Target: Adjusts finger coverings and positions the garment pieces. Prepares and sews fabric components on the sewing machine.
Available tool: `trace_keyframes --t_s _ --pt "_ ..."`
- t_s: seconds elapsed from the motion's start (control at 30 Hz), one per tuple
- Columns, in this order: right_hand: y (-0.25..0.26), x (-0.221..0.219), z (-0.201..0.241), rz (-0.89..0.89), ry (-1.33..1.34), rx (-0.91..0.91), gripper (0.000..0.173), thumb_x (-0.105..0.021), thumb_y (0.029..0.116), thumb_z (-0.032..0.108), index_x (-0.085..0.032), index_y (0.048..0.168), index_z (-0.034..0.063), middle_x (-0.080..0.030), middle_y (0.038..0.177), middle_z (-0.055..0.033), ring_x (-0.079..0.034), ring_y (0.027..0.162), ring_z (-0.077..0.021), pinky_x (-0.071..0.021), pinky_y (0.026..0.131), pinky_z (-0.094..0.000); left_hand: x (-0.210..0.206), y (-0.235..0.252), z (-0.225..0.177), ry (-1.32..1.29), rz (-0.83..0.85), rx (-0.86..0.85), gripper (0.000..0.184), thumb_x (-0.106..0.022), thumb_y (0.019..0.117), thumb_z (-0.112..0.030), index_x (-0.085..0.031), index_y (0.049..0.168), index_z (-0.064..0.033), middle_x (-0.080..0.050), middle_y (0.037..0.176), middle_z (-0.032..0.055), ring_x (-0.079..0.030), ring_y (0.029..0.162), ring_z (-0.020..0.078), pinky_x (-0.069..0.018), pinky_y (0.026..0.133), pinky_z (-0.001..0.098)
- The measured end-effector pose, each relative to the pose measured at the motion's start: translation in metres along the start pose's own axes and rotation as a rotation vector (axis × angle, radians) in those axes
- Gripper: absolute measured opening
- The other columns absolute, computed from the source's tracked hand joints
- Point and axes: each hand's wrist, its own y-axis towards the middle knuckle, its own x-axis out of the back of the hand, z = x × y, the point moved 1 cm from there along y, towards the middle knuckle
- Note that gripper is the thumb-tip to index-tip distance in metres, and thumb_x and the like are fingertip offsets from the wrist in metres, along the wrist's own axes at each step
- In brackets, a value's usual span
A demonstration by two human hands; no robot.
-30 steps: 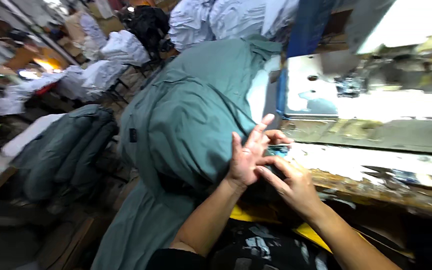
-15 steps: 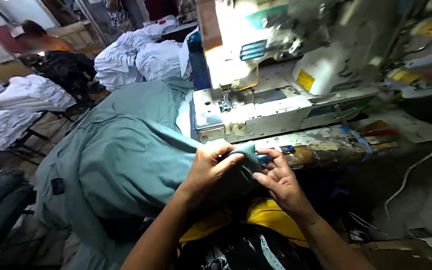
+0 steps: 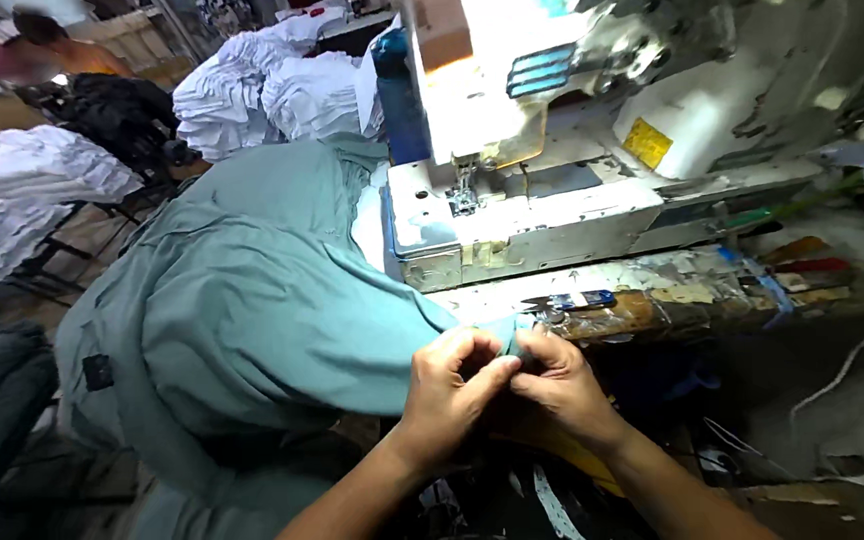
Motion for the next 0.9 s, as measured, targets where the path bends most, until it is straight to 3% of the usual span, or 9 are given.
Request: trace_keyframes --t_s 0.1,0.17,0.3,0.37,0.43,0.5,0.57,0.77,0.9 --pt "0.008 0.002 -0.001 0.011 0.361 -0.220 0.011 -0.077 0.0892 0.017 -0.077 0.097 0.0239 -0.074 0.093 0.0126 -0.068 0.087 0.0033 -0.0581 0.081 -0.0176 0.012 -0.006 -0.003 -0.479 -0.184 0.338 0.014 -0.052 0.1003 -0.001 -0.064 0.095 -0.0043 -0.069 0.086 -0.0014 -0.067 0.080 0.0055 -0.0579 0.079 0.0249" --pt "0.019 0.005 0.003 -0.051 0.568 -0.337 0.010 -0.071 0.0938 0.012 -0.074 0.101 0.0189 -0.077 0.096 0.0036 -0.073 0.088 -0.0055 -0.0616 0.083 -0.0257 0.042 -0.001 -0.019 -0.643 -0.359 0.522 0.023 -0.038 0.1054 -0.011 -0.058 0.095 -0.0115 -0.070 0.084 0.0006 -0.070 0.079 0.0102 -0.0594 0.076 0.0298" --pt "0.048 0.024 0.025 0.084 0.523 -0.262 0.010 -0.063 0.0987 0.014 -0.066 0.104 0.0215 -0.072 0.092 0.0049 -0.070 0.082 -0.0016 -0.0607 0.077 -0.0207 0.135 -0.021 -0.096 0.192 -0.192 -0.009 0.007 -0.060 0.1004 -0.027 -0.066 0.105 -0.0283 -0.064 0.084 -0.0142 -0.060 0.073 -0.0068 -0.0510 0.065 0.0099" --pt "0.055 0.029 0.027 0.191 0.403 -0.205 0.018 -0.066 0.0978 0.015 -0.066 0.113 0.0244 -0.072 0.093 0.0081 -0.069 0.079 0.0020 -0.0593 0.074 -0.0159 0.152 -0.034 -0.100 0.662 -0.208 -0.136 0.021 -0.064 0.0986 -0.028 -0.060 0.118 -0.0220 -0.061 0.085 -0.0131 -0.055 0.071 -0.0098 -0.0473 0.064 0.0075" --pt "0.057 0.028 0.015 0.228 0.273 -0.227 0.027 -0.067 0.0954 0.012 -0.064 0.119 0.0237 -0.073 0.095 0.0081 -0.068 0.077 0.0022 -0.0576 0.072 -0.0136 0.160 -0.043 -0.060 0.604 -0.240 0.021 0.030 -0.064 0.0948 -0.012 -0.064 0.125 -0.0078 -0.066 0.085 -0.0067 -0.059 0.072 -0.0048 -0.0514 0.068 0.0138" --pt "0.055 0.019 -0.002 0.181 0.266 -0.273 0.026 -0.063 0.0938 0.006 -0.065 0.115 0.0203 -0.072 0.094 0.0067 -0.066 0.075 0.0012 -0.0558 0.069 -0.0135 0.163 -0.047 -0.028 0.175 -0.344 0.207 0.026 -0.054 0.0975 -0.002 -0.066 0.119 -0.0118 -0.069 0.087 -0.0076 -0.065 0.080 -0.0005 -0.0554 0.076 0.0191" --pt "0.049 0.012 -0.008 0.138 0.321 -0.253 0.019 -0.062 0.0967 0.008 -0.069 0.110 0.0202 -0.072 0.097 0.0068 -0.068 0.080 0.0007 -0.0576 0.072 -0.0149 0.163 -0.050 -0.027 0.005 -0.330 0.138 0.024 -0.053 0.1013 -0.010 -0.074 0.107 -0.0196 -0.072 0.094 -0.0096 -0.067 0.087 -0.0006 -0.0569 0.081 0.0192" --pt "0.046 0.002 0.020 0.224 -0.065 0.133 0.024 -0.072 0.0951 0.024 -0.077 0.118 0.0298 -0.074 0.118 0.0167 -0.065 0.111 0.0031 -0.0509 0.098 -0.0156 0.154 -0.042 -0.041 0.373 -0.205 -0.145 0.016 -0.072 0.0929 -0.020 -0.077 0.108 -0.0174 -0.058 0.087 -0.0094 -0.055 0.080 -0.0052 -0.0477 0.072 0.0094" --pt "0.032 -0.002 0.022 0.019 -0.384 0.334 0.019 -0.070 0.0976 0.025 -0.079 0.114 0.0215 -0.076 0.106 0.0052 -0.061 0.098 0.0064 -0.0435 0.089 -0.0117 0.141 -0.045 -0.044 0.562 -0.309 -0.315 0.015 -0.074 0.0917 -0.020 -0.078 0.106 -0.0150 -0.055 0.082 -0.0058 -0.050 0.076 -0.0051 -0.0420 0.070 0.0080"
